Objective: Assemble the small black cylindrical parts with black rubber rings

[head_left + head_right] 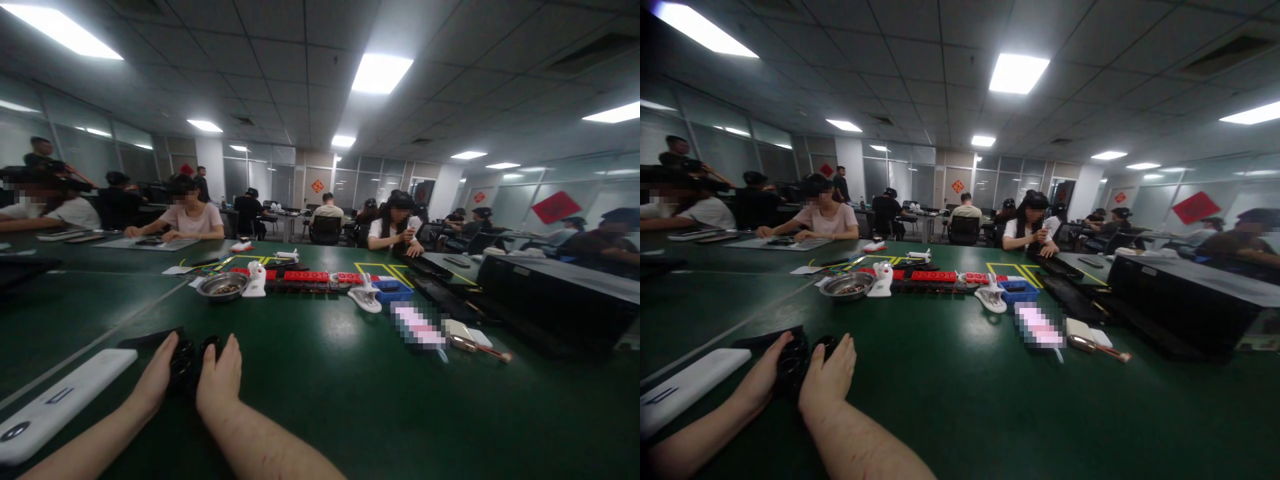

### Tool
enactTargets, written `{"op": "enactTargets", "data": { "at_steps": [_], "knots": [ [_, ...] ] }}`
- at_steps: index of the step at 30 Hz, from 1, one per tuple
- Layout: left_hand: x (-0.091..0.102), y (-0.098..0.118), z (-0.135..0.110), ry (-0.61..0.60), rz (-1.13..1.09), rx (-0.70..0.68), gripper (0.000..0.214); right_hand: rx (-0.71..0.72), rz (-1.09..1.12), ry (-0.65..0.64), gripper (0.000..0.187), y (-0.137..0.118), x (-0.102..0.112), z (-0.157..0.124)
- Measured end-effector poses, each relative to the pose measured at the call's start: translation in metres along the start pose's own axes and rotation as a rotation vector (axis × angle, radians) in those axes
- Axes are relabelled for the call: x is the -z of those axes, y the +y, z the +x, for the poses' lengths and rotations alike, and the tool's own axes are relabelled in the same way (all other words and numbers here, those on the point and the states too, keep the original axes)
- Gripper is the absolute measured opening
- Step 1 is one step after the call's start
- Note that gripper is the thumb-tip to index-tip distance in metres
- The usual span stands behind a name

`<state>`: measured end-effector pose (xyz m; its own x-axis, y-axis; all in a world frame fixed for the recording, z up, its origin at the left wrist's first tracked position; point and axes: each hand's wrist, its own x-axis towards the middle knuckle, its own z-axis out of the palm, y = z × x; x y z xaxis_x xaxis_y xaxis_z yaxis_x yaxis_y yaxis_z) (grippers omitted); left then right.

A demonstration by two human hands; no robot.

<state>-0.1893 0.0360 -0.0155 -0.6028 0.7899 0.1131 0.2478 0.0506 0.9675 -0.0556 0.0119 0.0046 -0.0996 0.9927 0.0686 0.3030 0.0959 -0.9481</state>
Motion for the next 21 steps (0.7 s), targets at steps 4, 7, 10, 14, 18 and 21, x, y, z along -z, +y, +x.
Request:
{"op": "enactTargets", "data": {
  "at_steps": [4,7,10,14,18,21],
  "knots": [
    [-0.006,0.006,0.000,-0.090,-0.095,0.074,0.041,0.034,-0.003,-0.002,0.049,-0.002,-0.004,0.003],
    [-0.012,0.006,-0.004,-0.114,-0.124,0.104,0.040,0.044,0.009,0.024,0.047,0.000,-0.003,0.007],
    [-0.025,0.005,-0.008,-0.111,-0.134,0.107,0.040,0.056,0.031,0.066,0.045,0.006,0.006,0.013],
    [-0.063,0.011,-0.015,-0.114,-0.140,0.073,0.040,0.070,0.057,0.140,0.043,0.020,0.033,0.029],
    [-0.119,0.026,-0.026,-0.129,-0.131,0.023,0.027,0.090,0.066,0.230,0.041,0.039,0.074,0.047],
    [-0.165,0.038,-0.036,-0.148,-0.115,0.000,0.026,0.098,0.055,0.307,0.036,0.055,0.108,0.057]
  ]
}}
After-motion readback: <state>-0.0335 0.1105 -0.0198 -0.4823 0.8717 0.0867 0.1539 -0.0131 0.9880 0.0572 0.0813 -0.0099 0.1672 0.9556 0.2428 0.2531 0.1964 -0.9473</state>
